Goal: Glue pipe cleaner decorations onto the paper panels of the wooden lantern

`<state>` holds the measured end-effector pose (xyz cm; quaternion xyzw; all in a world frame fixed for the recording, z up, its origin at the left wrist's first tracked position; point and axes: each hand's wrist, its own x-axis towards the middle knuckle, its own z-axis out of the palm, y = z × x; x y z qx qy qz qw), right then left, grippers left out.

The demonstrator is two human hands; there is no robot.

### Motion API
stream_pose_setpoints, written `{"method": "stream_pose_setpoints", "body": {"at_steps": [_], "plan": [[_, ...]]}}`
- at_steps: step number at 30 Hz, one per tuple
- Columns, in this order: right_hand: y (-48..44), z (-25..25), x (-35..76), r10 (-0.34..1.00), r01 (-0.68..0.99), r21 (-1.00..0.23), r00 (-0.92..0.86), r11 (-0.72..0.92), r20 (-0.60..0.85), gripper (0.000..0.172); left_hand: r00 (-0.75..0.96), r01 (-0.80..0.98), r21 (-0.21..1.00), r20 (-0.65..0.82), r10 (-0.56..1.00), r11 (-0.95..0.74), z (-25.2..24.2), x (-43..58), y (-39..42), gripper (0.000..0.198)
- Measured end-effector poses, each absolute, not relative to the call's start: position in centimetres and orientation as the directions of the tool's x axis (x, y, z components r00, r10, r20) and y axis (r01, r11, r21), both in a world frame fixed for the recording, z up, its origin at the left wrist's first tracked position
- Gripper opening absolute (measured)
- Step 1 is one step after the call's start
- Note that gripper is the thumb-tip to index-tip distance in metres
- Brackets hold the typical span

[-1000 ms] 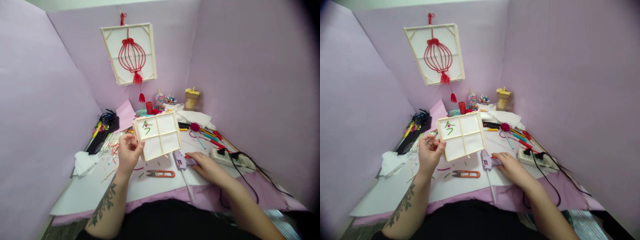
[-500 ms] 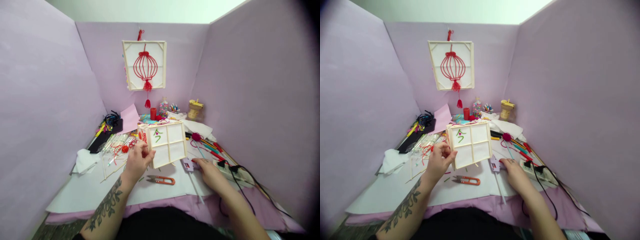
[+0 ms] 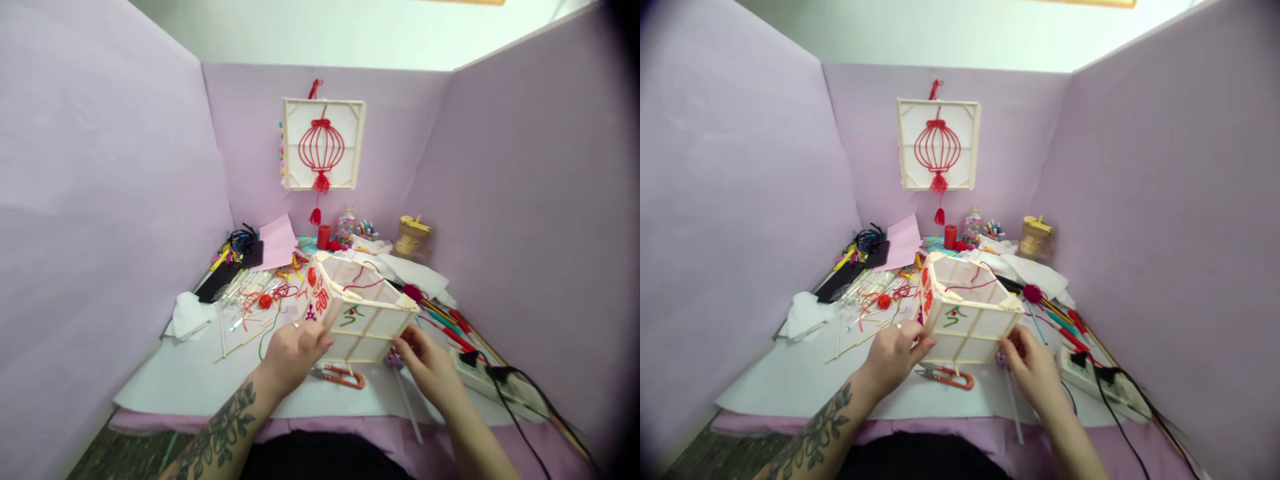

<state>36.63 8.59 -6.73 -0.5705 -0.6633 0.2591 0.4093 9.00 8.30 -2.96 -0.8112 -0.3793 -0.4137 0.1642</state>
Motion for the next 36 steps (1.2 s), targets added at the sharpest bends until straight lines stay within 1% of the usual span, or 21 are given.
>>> {"method": "stream_pose_setpoints", "body": {"at_steps": [1, 3, 5, 8, 11, 13, 14, 16, 18, 19, 21, 24, 26, 29, 32, 34, 36], "plan": [[8.8, -6.8, 36.5, 0.971, 0.541, -0.815, -0.013, 0.206, 0.237, 0.032, 0.375, 0.768, 0.041, 0.780, 0.502, -0.639, -3.4, 8.8, 8.3, 0.008], [9.3, -6.8, 36.1, 0.976, 0.544, -0.816, -0.022, 0.193, 0.215, 0.028, 0.338, 0.817, 0.084, 0.731, 0.593, -0.570, -4.2, 8.2, 8.6, 0.012], [9.9, -6.3, 35.4, 0.977, 0.575, -0.797, -0.016, 0.183, 0.213, 0.027, 0.245, 0.871, 0.183, 0.643, 0.726, -0.456, -4.7, 7.7, 9.1, 0.021], [10.9, -5.3, 33.7, 0.974, 0.672, -0.721, 0.000, 0.167, 0.226, 0.023, 0.097, 0.885, 0.372, 0.440, 0.893, -0.280, -4.9, 7.3, 10.0, 0.028], [11.6, -4.7, 32.5, 0.974, 0.747, -0.644, -0.021, 0.166, 0.227, 0.019, 0.031, 0.828, 0.534, 0.259, 0.965, -0.170, -4.4, 6.8, 10.6, 0.030], [11.5, -4.8, 32.5, 0.975, 0.752, -0.636, -0.038, 0.172, 0.219, 0.021, 0.049, 0.788, 0.593, 0.210, 0.976, -0.168, -4.1, 5.7, 10.7, 0.033], [11.3, -5.0, 32.9, 0.976, 0.742, -0.648, -0.033, 0.168, 0.215, 0.024, 0.047, 0.777, 0.604, 0.222, 0.974, -0.175, -3.9, 5.0, 10.6, 0.033], [10.5, -5.4, 34.0, 0.973, 0.711, -0.687, 0.021, 0.146, 0.228, 0.034, -0.006, 0.796, 0.584, 0.271, 0.962, -0.160, -3.4, 3.1, 10.2, 0.023], [9.2, -5.9, 35.7, 0.953, 0.696, -0.707, 0.112, 0.126, 0.280, 0.037, -0.008, 0.857, 0.491, 0.314, 0.950, -0.155, -3.1, 1.2, 9.3, 0.009], [8.6, -6.1, 36.6, 0.937, 0.700, -0.702, 0.145, 0.131, 0.319, 0.035, 0.010, 0.884, 0.443, 0.306, 0.952, -0.151, -3.0, 0.4, 8.8, 0.014], [7.3, -6.4, 38.0, 0.915, 0.732, -0.664, 0.146, 0.155, 0.375, 0.028, 0.080, 0.911, 0.376, 0.242, 0.967, -0.169, -3.0, -0.7, 7.5, 0.019], [6.1, -6.4, 38.9, 0.931, 0.773, -0.601, 0.038, 0.203, 0.363, 0.033, 0.204, 0.900, 0.368, 0.119, 0.972, -0.234, -3.5, -1.3, 5.7, 0.022], [5.8, -6.1, 38.5, 0.941, 0.774, -0.585, -0.039, 0.242, 0.337, 0.033, 0.236, 0.893, 0.377, 0.076, 0.969, -0.247, -4.0, -1.3, 5.0, 0.024], [5.7, -5.5, 36.6, 0.923, 0.735, -0.582, -0.157, 0.347, 0.352, 0.028, 0.225, 0.900, 0.367, 0.069, 0.972, -0.234, -4.6, -1.4, 4.6, 0.026], [5.5, -4.9, 34.1, 0.885, 0.668, -0.583, -0.311, 0.462, 0.345, 0.025, 0.227, 0.905, 0.353, 0.069, 0.971, -0.237, -5.0, -1.5, 4.9, 0.024], [5.3, -4.7, 32.7, 0.859, 0.631, -0.584, -0.401, 0.511, 0.318, 0.023, 0.236, 0.910, 0.336, 0.058, 0.970, -0.241, -5.2, -1.6, 5.2, 0.022], [5.1, -4.7, 31.7, 0.841, 0.615, -0.580, -0.455, 0.534, 0.292, 0.023, 0.259, 0.916, 0.306, 0.045, 0.965, -0.260, -5.3, -1.7, 5.5, 0.021]]}}
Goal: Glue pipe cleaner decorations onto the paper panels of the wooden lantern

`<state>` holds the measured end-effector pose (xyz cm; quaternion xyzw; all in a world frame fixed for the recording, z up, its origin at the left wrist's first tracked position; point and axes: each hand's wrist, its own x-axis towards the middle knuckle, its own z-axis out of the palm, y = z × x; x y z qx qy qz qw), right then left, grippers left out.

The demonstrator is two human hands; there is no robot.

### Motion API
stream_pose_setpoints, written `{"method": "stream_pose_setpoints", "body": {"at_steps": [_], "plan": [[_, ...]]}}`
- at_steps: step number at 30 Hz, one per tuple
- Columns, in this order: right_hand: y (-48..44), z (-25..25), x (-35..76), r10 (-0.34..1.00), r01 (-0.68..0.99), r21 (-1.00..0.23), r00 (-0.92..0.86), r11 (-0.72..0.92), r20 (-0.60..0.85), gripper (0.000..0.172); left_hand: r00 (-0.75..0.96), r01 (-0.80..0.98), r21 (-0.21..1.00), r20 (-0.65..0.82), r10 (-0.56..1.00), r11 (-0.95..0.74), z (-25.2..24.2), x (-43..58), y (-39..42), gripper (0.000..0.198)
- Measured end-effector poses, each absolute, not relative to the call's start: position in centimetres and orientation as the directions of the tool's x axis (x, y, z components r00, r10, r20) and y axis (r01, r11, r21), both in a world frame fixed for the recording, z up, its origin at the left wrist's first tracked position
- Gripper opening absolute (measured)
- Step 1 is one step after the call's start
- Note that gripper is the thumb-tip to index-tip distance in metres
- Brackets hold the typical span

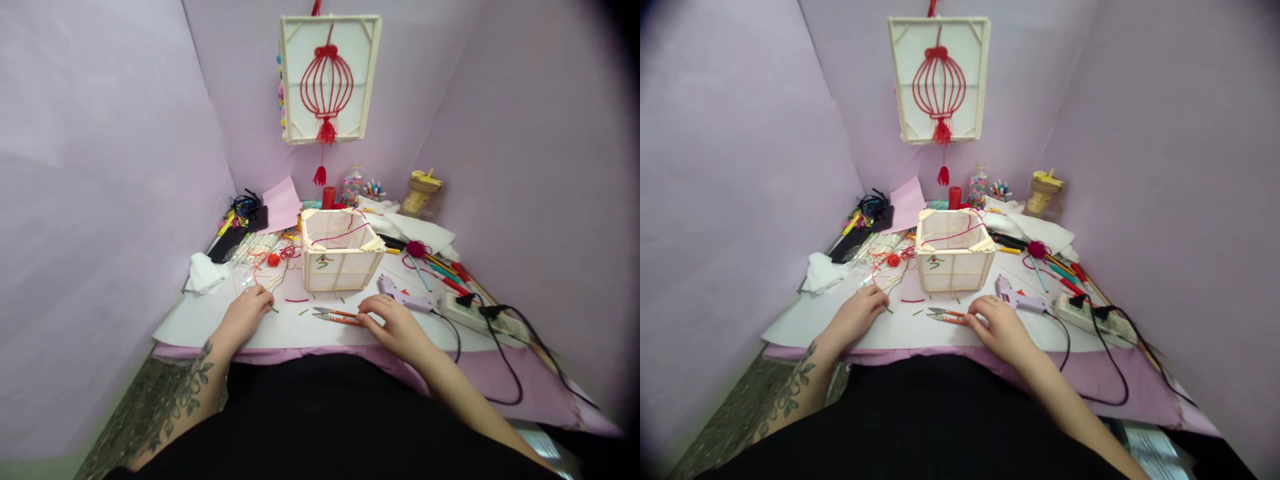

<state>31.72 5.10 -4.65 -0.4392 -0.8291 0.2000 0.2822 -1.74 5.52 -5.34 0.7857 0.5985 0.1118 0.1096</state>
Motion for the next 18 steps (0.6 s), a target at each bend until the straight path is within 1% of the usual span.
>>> {"method": "stream_pose_setpoints", "body": {"at_steps": [3, 5, 7, 8, 10, 12, 15, 18], "plan": [[4.9, -4.8, 31.0, 0.831, 0.617, -0.570, -0.491, 0.543, 0.261, 0.023, 0.295, 0.916, 0.267, 0.058, 0.954, -0.299, -5.2, -1.6, 5.7, 0.022], [4.6, -4.9, 30.9, 0.815, 0.602, -0.570, -0.523, 0.560, 0.249, 0.022, 0.301, 0.896, 0.299, 0.135, 0.944, -0.329, -4.7, -1.0, 5.4, 0.020], [4.3, -5.1, 30.7, 0.782, 0.556, -0.578, -0.564, 0.598, 0.266, 0.020, 0.325, 0.824, 0.392, 0.263, 0.908, -0.409, -4.1, 0.1, 4.8, 0.018], [4.1, -5.1, 30.6, 0.766, 0.526, -0.587, -0.576, 0.615, 0.286, 0.019, 0.355, 0.754, 0.452, 0.331, 0.874, -0.477, -3.9, 0.9, 4.4, 0.018], [3.8, -5.2, 30.3, 0.754, 0.473, -0.617, -0.565, 0.629, 0.336, 0.016, 0.392, 0.612, 0.557, 0.403, 0.827, -0.561, -3.9, 2.7, 3.6, 0.018], [3.4, -5.3, 29.9, 0.761, 0.436, -0.651, -0.531, 0.621, 0.371, 0.016, 0.398, 0.578, 0.592, 0.397, 0.827, -0.562, -4.3, 4.4, 3.1, 0.015], [3.1, -5.3, 29.1, 0.773, 0.405, -0.683, -0.500, 0.608, 0.392, 0.024, 0.331, 0.598, 0.615, 0.395, 0.857, -0.514, -5.3, 6.2, 2.9, 0.011], [2.8, -5.4, 28.3, 0.778, 0.390, -0.698, -0.488, 0.600, 0.396, 0.032, 0.348, 0.575, 0.641, 0.371, 0.861, -0.509, -5.8, 7.0, 2.8, 0.011]]}}
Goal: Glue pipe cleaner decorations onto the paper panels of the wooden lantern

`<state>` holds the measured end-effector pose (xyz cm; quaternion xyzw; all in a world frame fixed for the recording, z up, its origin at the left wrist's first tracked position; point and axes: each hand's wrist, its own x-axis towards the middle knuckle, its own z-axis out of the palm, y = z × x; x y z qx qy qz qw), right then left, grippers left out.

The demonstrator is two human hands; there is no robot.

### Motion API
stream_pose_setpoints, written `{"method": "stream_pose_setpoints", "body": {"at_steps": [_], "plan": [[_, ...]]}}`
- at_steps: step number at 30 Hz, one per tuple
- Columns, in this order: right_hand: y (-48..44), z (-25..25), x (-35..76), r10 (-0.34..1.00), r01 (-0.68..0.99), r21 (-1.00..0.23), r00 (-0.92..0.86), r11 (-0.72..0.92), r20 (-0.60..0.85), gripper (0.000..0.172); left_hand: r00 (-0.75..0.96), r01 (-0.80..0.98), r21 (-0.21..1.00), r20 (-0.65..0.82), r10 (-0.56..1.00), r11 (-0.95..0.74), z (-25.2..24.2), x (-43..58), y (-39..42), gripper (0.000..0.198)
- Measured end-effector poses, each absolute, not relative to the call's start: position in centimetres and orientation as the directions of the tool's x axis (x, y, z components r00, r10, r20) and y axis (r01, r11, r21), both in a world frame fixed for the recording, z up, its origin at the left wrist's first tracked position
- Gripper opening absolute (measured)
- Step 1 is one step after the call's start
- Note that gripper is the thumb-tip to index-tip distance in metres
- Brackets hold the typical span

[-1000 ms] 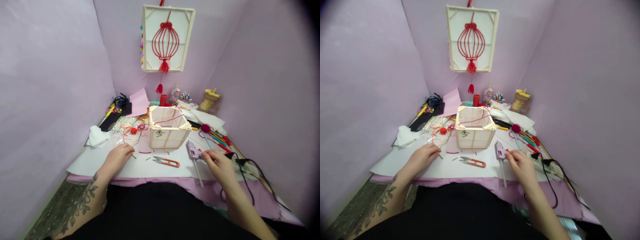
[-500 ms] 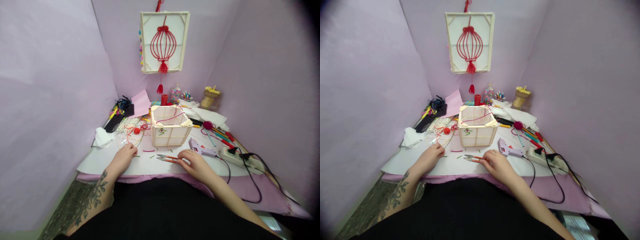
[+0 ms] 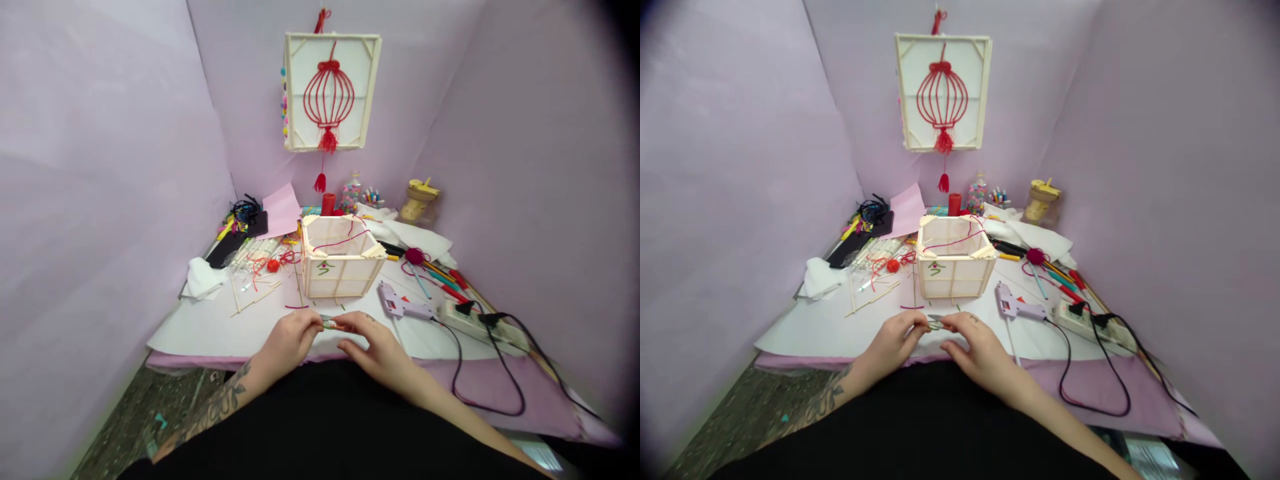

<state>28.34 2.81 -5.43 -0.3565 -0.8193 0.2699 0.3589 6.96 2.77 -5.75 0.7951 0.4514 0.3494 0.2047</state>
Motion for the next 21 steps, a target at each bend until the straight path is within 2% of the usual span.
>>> {"method": "stream_pose_setpoints", "body": {"at_steps": [3, 8, 12, 17, 19, 21], "plan": [[2.6, -5.6, 27.6, 0.763, 0.382, -0.686, -0.502, 0.619, 0.408, 0.031, 0.399, 0.557, 0.645, 0.344, 0.850, -0.523, -5.8, 7.2, 2.5, 0.012], [2.6, -5.9, 26.8, 0.757, 0.428, -0.634, -0.473, 0.644, 0.451, 0.016, 0.437, 0.525, 0.643, 0.359, 0.825, -0.558, -5.7, 7.3, 2.2, 0.012], [2.7, -6.0, 26.8, 0.750, 0.467, -0.595, -0.506, 0.654, 0.427, 0.014, 0.450, 0.537, 0.611, 0.376, 0.810, -0.581, -5.6, 7.5, 2.1, 0.013], [2.8, -6.2, 27.1, 0.821, 0.477, -0.677, -0.425, 0.560, 0.380, 0.013, 0.482, 0.561, 0.518, 0.430, 0.763, -0.646, -5.1, 5.7, 3.1, 0.019], [2.8, -6.2, 27.3, 0.845, 0.466, -0.713, -0.393, 0.524, 0.364, 0.016, 0.420, 0.601, 0.452, 0.522, 0.742, -0.659, -4.6, 3.5, 4.1, 0.020], [2.8, -6.1, 27.4, 0.842, 0.454, -0.721, -0.408, 0.523, 0.353, 0.024, 0.241, 0.707, 0.454, 0.567, 0.788, -0.543, -3.9, 0.6, 5.2, 0.022]]}}
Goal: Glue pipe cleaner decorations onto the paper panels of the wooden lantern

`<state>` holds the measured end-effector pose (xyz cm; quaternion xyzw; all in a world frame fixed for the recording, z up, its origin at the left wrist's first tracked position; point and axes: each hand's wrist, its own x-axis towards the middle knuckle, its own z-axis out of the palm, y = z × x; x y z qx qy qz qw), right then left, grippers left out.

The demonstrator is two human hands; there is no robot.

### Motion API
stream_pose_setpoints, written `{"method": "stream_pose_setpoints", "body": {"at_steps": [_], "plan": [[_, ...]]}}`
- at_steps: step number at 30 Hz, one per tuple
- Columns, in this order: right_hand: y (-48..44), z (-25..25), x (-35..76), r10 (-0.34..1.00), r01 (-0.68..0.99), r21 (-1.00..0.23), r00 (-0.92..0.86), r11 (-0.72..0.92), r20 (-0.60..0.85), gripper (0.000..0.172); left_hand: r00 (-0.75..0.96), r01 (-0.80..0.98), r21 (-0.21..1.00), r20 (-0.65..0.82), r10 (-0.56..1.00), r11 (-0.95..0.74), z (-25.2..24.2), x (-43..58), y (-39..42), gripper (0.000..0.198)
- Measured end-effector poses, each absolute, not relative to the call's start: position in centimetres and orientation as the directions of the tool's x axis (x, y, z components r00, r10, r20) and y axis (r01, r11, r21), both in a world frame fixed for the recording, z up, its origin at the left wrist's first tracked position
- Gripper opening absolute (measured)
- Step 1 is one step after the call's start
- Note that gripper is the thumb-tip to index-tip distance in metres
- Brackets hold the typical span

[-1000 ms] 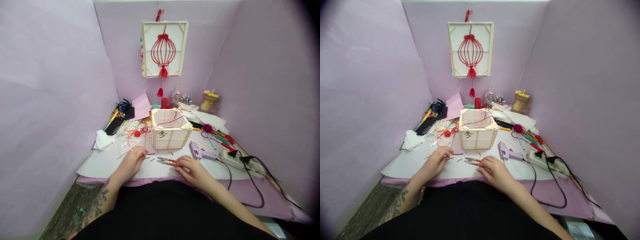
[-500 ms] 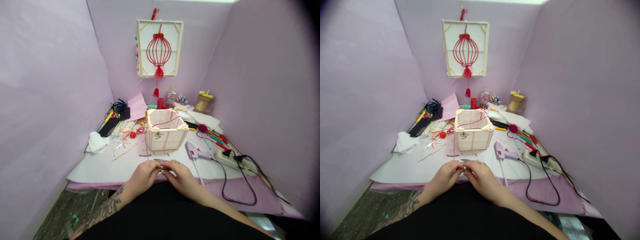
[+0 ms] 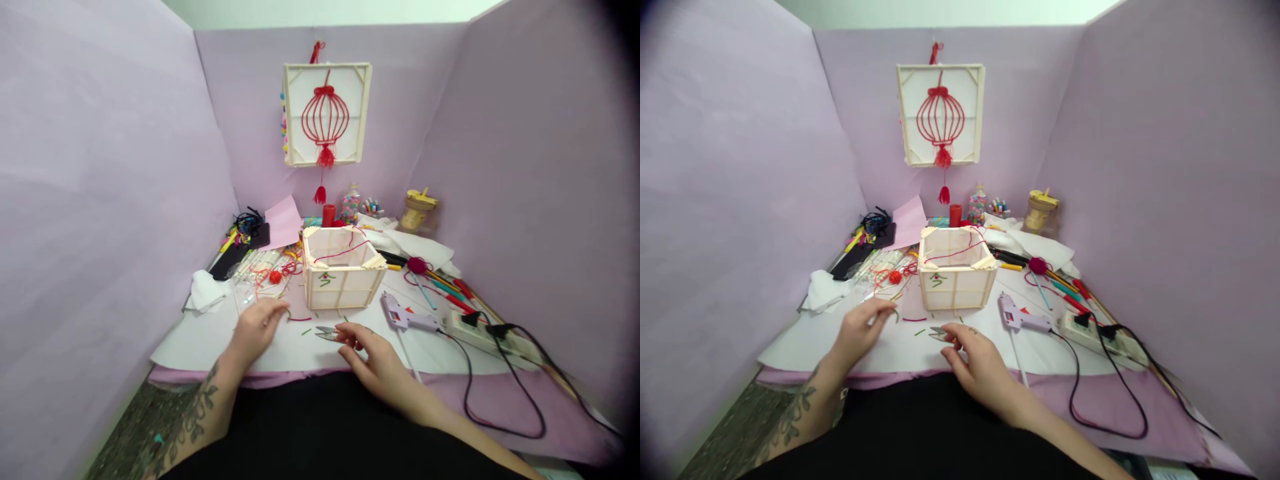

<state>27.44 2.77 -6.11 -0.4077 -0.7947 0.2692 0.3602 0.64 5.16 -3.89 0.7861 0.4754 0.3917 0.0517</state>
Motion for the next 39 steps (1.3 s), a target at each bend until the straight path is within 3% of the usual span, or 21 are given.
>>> {"method": "stream_pose_setpoints", "body": {"at_steps": [5, 8, 11, 17, 23, 26, 27, 28, 30, 33, 35, 39], "plan": [[2.6, -6.3, 27.6, 0.801, 0.420, -0.703, -0.469, 0.574, 0.373, 0.020, 0.280, 0.877, 0.335, 0.227, 0.933, -0.345, -2.8, -4.4, 8.9, 0.026], [2.6, -6.6, 27.6, 0.786, 0.405, -0.693, -0.472, 0.596, 0.400, 0.020, 0.165, 0.944, 0.244, 0.233, 0.958, -0.222, -3.0, -4.3, 12.3, 0.031], [2.6, -6.5, 27.7, 0.756, 0.387, -0.671, -0.496, 0.633, 0.427, 0.019, 0.205, 0.974, 0.062, 0.178, 0.963, -0.219, -3.3, -3.1, 15.7, 0.032], [2.5, -6.2, 28.4, 0.725, 0.359, -0.652, -0.511, 0.668, 0.461, 0.015, 0.261, 0.964, 0.025, 0.126, 0.957, -0.266, -3.7, -2.5, 18.9, 0.019], [2.4, -6.0, 28.3, 0.718, 0.335, -0.658, -0.505, 0.674, 0.479, 0.014, 0.158, 0.978, 0.101, 0.212, 0.964, -0.183, -2.5, -3.7, 18.4, 0.020], [2.4, -5.7, 28.1, 0.709, 0.316, -0.656, -0.497, 0.685, 0.500, 0.015, -0.007, 0.978, 0.191, 0.422, 0.907, -0.082, 0.9, -4.8, 17.7, 0.034], [2.5, -5.7, 28.1, 0.708, 0.313, -0.657, -0.496, 0.686, 0.502, 0.015, -0.134, 0.950, 0.306, 0.593, 0.794, -0.068, 2.5, -5.2, 17.3, 0.038], [2.5, -5.6, 28.1, 0.709, 0.311, -0.660, -0.495, 0.684, 0.502, 0.015, -0.218, 0.922, 0.373, 0.717, 0.662, -0.101, 4.0, -5.5, 16.7, 0.044], [2.5, -5.4, 28.0, 0.716, 0.300, -0.677, -0.497, 0.672, 0.490, 0.016, -0.201, 0.893, 0.375, 0.826, 0.527, -0.248, 6.8, -5.7, 15.4, 0.051], [2.3, -4.9, 27.7, 0.749, 0.264, -0.744, -0.492, 0.614, 0.443, 0.019, -0.067, 0.891, 0.328, 0.778, 0.625, -0.314, 9.1, -4.6, 12.3, 0.037], [2.3, -4.3, 27.1, 0.797, 0.236, -0.823, -0.484, 0.516, 0.361, 0.031, 0.093, 0.877, 0.318, 0.623, 0.777, -0.360, 9.0, -2.9, 9.6, 0.031], [2.7, -3.3, 24.2, 0.798, 0.007, -0.981, -0.582, 0.195, 0.155, 0.078, 0.318, 0.683, 0.537, 0.392, 0.863, -0.495, 5.6, 1.6, 4.0, 0.022]]}}
